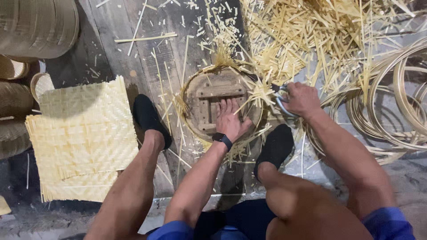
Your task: The person sits on the floor and repeatedly trims the edges of woven bamboo mats using shears. They place a circular bamboo frame onto a mat, flip it over, and cut the excess material around the frame's perimeter. The process is repeated for multiple mats, with the person handling the mats and frames by hand.
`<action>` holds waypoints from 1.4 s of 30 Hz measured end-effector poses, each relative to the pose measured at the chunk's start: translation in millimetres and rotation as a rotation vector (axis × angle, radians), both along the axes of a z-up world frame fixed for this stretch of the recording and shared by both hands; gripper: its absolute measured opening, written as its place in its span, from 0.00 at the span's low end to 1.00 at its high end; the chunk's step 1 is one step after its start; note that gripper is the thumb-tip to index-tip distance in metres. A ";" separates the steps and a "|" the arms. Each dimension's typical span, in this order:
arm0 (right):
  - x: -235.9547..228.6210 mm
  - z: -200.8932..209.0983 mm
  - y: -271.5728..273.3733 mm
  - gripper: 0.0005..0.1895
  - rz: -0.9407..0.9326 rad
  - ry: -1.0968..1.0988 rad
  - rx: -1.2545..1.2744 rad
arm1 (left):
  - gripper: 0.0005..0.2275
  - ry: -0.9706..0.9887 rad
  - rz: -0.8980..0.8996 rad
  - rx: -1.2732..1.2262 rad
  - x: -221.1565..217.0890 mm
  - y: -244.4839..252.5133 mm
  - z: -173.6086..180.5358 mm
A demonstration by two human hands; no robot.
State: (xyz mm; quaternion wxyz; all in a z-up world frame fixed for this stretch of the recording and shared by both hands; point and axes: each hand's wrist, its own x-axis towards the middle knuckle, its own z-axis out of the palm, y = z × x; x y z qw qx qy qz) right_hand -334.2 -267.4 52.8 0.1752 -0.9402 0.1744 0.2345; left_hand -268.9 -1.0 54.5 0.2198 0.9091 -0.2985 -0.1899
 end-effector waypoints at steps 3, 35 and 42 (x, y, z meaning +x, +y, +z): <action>25.4 -7.4 -3.1 0.27 0.165 -0.310 -0.143 | 0.41 -0.009 -0.001 0.005 1.2 -3.5 2.1; 38.7 -7.6 -18.3 0.19 0.242 -0.070 -0.048 | 0.29 -0.017 -0.362 0.014 21.0 57.9 13.8; 49.1 -29.4 0.1 0.34 0.340 -0.473 -0.331 | 0.52 -0.052 0.493 0.011 10.1 -26.9 9.1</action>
